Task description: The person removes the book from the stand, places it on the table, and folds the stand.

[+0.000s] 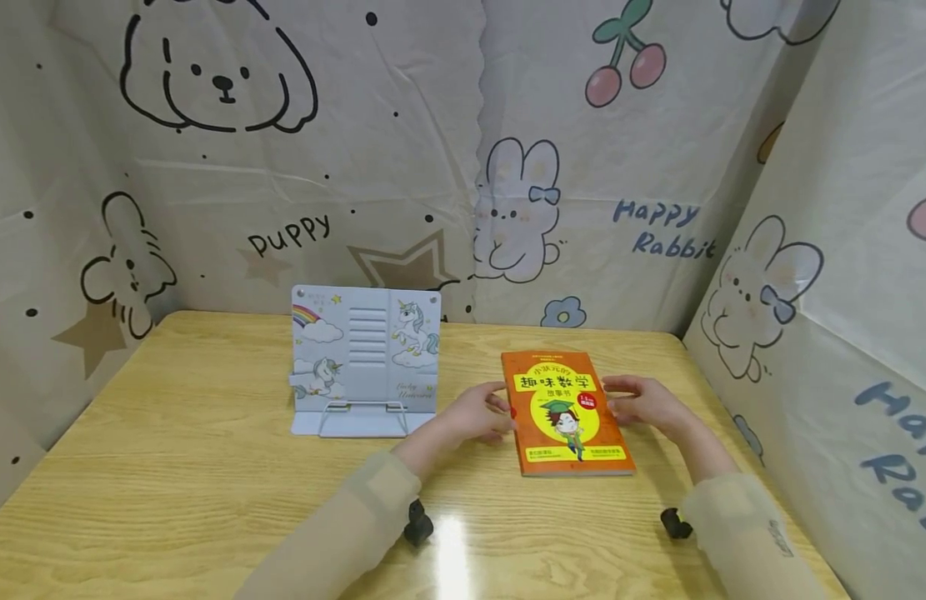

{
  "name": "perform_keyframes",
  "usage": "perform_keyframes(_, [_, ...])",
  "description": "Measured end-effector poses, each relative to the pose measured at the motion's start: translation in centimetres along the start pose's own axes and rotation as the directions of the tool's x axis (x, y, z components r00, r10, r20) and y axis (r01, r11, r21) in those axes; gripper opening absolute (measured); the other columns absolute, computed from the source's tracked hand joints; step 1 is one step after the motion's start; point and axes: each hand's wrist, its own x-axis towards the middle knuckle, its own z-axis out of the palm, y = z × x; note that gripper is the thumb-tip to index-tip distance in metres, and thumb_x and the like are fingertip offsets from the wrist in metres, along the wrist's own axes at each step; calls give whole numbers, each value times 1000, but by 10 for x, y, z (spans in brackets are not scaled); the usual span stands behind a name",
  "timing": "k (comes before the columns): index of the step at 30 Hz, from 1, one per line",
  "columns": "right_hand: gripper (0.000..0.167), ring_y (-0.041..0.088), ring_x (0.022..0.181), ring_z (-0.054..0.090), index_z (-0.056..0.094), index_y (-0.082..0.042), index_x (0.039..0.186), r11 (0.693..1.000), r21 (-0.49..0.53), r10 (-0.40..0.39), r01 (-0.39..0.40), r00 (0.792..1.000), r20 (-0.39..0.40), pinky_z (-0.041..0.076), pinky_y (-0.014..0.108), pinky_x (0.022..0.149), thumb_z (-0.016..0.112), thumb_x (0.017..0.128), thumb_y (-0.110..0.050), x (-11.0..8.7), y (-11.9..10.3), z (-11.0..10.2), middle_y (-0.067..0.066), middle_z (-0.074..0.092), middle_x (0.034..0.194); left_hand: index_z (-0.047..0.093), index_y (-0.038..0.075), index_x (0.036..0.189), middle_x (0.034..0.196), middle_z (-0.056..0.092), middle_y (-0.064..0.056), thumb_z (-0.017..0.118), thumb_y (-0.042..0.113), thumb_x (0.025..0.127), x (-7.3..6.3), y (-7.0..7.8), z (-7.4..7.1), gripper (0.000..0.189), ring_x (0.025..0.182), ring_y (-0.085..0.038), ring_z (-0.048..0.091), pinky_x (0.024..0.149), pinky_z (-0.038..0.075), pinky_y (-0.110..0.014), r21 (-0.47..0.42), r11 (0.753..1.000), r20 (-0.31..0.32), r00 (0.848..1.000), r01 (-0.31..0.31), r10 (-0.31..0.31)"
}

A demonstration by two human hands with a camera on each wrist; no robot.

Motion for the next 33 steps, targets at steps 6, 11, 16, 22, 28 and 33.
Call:
perform_keyframes(6, [55, 36, 118, 51, 35, 2, 143, 1000, -22, -18, 17, 999, -37, 51, 41, 93, 55, 95, -18, -11, -17, 1, 25, 36, 144, 29, 3, 147, 115, 53, -14, 68, 4, 84, -12, 9, -6, 73, 89, -28, 64, 73, 58, -40, 29, 999, 32, 999, -13, 12])
perform_keyframes(11, [60, 39, 123, 46, 31, 0, 145, 998, 26, -58, 60, 997, -51, 46, 46, 98, 56, 95, -24, -20, -33, 6, 25, 37, 144, 29, 3, 147, 115, 53, -14, 65, 12, 89, -25, 17, -12, 69, 88, -22, 63, 73, 58, -42, 71, 997, 67, 998, -20, 15])
perform_keyframes(16, [61, 39, 126, 44, 30, -4, 145, 989, 82, -118, 127, 987, -106, 43, 48, 101, 57, 95, -26, -29, -50, 11, 23, 37, 144, 28, 2, 146, 124, 50, -22, 65, 12, 89, -37, 24, -20, 69, 88, -22, 63, 70, 58, -38, 98, 991, 47, 995, -93, 89])
perform_keyframes(22, [55, 37, 126, 46, 34, -6, 144, 968, 149, -178, 201, 972, -155, 46, 39, 98, 56, 95, -19, -37, -70, 20, 20, 44, 140, 29, 6, 147, 123, 52, -18, 65, 15, 89, -52, 32, -30, 69, 91, -23, 64, 69, 58, -37, 161, 978, 9, 991, -133, 133])
perform_keyframes(28, [51, 31, 122, 51, 35, -5, 143, 944, 184, -234, 272, 950, -205, 50, 28, 94, 53, 96, -13, -48, -89, 34, 19, 47, 137, 33, 8, 146, 119, 55, -11, 65, 17, 89, -69, 40, -38, 66, 94, -25, 64, 70, 58, -38, 168, 971, -13, 984, -171, 175])
perform_keyframes(33, [51, 16, 113, 57, 37, -5, 142, 907, 238, -294, 346, 928, -230, 51, 22, 90, 56, 95, -12, -56, -102, 46, 18, 48, 134, 36, 12, 144, 118, 55, -8, 64, 17, 89, -83, 46, -43, 61, 94, -19, 62, 72, 58, -37, 162, 967, -24, 978, -198, 205])
